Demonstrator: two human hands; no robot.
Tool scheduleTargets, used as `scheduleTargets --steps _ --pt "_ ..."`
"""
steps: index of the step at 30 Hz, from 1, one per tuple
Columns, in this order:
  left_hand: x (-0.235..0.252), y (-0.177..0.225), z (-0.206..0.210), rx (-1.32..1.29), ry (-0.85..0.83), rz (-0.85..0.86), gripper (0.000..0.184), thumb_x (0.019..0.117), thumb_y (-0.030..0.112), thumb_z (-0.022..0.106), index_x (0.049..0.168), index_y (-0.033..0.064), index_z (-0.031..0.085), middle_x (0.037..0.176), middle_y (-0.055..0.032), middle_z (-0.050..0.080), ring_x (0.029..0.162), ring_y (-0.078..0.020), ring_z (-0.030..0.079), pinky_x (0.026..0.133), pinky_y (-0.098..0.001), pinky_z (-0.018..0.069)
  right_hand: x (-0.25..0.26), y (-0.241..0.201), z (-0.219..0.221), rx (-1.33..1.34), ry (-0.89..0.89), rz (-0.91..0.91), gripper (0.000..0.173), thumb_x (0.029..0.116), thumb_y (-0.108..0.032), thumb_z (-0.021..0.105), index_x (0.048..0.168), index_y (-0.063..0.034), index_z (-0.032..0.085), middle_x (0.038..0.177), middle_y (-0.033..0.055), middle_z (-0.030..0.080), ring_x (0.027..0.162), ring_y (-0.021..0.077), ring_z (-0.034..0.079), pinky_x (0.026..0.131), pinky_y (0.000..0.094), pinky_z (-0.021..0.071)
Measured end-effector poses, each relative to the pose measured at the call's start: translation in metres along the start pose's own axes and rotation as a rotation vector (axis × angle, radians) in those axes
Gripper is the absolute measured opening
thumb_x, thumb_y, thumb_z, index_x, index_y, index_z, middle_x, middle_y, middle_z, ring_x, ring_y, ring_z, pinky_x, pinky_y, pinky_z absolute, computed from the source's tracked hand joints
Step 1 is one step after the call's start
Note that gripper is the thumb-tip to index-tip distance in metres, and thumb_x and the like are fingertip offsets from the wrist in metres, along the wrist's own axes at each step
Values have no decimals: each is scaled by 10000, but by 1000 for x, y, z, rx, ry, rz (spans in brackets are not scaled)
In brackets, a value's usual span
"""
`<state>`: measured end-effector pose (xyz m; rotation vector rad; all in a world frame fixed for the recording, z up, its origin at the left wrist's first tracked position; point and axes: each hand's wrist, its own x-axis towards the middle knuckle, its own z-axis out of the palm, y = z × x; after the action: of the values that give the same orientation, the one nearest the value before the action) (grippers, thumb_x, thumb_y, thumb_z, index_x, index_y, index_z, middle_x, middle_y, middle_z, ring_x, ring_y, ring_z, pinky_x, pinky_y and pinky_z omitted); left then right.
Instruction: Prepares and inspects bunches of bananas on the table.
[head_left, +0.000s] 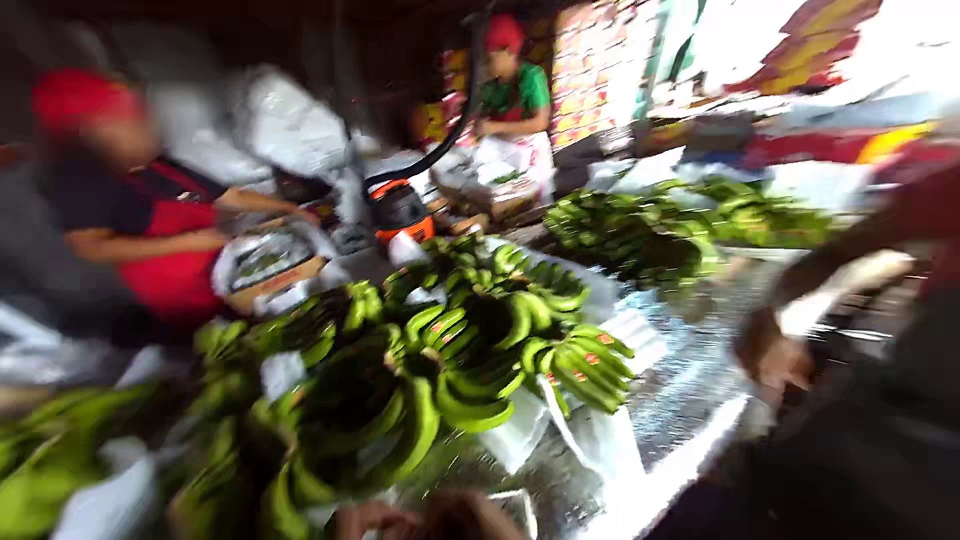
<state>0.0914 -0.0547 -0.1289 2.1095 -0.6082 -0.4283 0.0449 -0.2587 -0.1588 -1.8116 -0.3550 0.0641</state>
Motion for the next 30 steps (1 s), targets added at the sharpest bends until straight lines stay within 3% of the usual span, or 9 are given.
scheduleTargets --steps 3,6,13,17,20,22,25,27,30 --pt "-4 0 -2 64 120 63 172 948 132 685 1030 20 786 1000 -95 769 987 -192 729 956 -416 572 19 -6 -3 73 -69 121 123 894 -51 725 967 19 655 824 68 691 748 134 677 718 334 582" --pt "-3 -4 -2 62 223 67 125 904 122 717 945 35 796 935 -78 766 936 -181 726 905 -407 574 28 -13 -4 -50 -120 98 136 920 -110 707 944 11 650 771 57 657 695 116 645 660 303 554" --pt "-6 -6 -17 -176 152 -40 156 942 127 681 955 4 775 941 -49 746 924 -47 681 878 -245 543 37 -21 0 -163 -168 28 118 915 -97 684 859 -7 632 696 30 595 613 49 564 574 203 474" --pt "-7 -11 -20 -334 132 -163 138 958 113 652 942 21 754 853 32 720 795 26 648 768 -186 537 36 -14 4 -145 -180 -45 84 869 -36 684 827 1 621 690 41 585 611 47 550 565 194 460" --pt "-8 -20 -21 -435 323 -191 163 963 94 600 924 19 740 786 32 714 751 -26 673 754 -241 569 36 -10 3 -146 -203 -47 65 869 -24 673 830 4 629 683 44 588 605 53 554 565 201 466" --pt "-8 -27 -24 -235 627 -141 179 975 105 591 945 -2 732 824 -20 721 783 -75 693 777 -287 586 38 -8 3 -102 -189 12 41 864 -9 672 900 -3 652 733 31 624 638 45 578 593 201 486" --pt "-4 -39 -19 405 970 126 213 945 177 597 909 61 772 928 -47 756 944 -154 708 986 -416 507 44 -9 8 42 -248 123 294 918 24 626 1204 -15 680 988 67 734 777 95 700 721 282 603" --pt "1 -38 -8 670 969 344 214 998 242 568 924 157 750 950 -11 751 1002 -153 695 1116 -472 406 49 -17 12 106 -305 150 403 948 23 607 1351 8 610 1085 114 729 813 122 704 762 312 601" --pt "0 -34 6 750 863 456 218 1052 250 517 1015 185 722 994 0 728 1058 -137 662 1183 -495 288 61 -26 12 76 -353 124 280 950 -4 621 1221 61 650 985 148 710 782 150 677 753 328 577"
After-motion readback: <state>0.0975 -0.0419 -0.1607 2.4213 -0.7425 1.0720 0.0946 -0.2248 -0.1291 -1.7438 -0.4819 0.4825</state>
